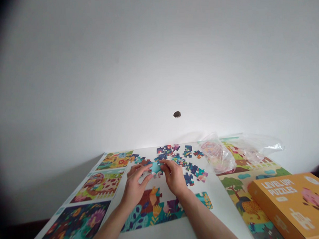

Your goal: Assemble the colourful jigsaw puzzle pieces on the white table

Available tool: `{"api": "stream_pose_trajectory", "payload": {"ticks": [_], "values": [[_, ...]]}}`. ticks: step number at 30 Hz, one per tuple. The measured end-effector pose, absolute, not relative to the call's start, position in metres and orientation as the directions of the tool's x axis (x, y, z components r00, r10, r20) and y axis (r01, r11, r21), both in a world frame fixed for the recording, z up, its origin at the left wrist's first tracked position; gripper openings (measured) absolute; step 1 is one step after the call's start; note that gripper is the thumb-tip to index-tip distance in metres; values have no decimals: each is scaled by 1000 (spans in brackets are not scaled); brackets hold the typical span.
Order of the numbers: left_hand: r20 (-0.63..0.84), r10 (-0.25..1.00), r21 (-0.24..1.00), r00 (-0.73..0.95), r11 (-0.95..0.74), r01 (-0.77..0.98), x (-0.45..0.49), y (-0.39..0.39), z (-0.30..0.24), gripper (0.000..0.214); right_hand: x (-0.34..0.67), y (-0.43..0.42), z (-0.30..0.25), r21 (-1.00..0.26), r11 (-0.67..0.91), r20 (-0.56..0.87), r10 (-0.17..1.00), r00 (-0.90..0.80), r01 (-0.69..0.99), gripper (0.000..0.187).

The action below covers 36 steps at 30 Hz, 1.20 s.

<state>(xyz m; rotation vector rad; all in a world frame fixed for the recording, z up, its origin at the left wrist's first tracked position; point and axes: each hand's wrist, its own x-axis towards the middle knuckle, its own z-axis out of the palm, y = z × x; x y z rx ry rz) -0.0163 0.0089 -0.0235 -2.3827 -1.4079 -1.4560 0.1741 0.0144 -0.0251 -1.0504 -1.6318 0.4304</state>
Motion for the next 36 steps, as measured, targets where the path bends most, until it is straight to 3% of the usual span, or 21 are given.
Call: {"api": "stream_pose_trajectory", "payload": {"ticks": [15, 24, 32, 36], "values": [[705, 698, 440, 125, -569, 695, -17, 8, -23, 27, 174, 16, -29, -732, 552, 587, 808, -42, 399, 25], [717, 684, 456, 133, -605, 652, -20, 11, -25, 29, 172, 11, -24, -740, 568, 572, 813, -107, 359, 12], [674, 737, 573, 52, -566, 593, -14, 11, -26, 35, 171, 12, -24, -786, 543, 551, 832, -60, 296, 13], [659, 751, 591, 38, -549, 591, -12, 11, -27, 26, 170, 12, -23, -812, 527, 532, 845, -53, 250, 15]]}}
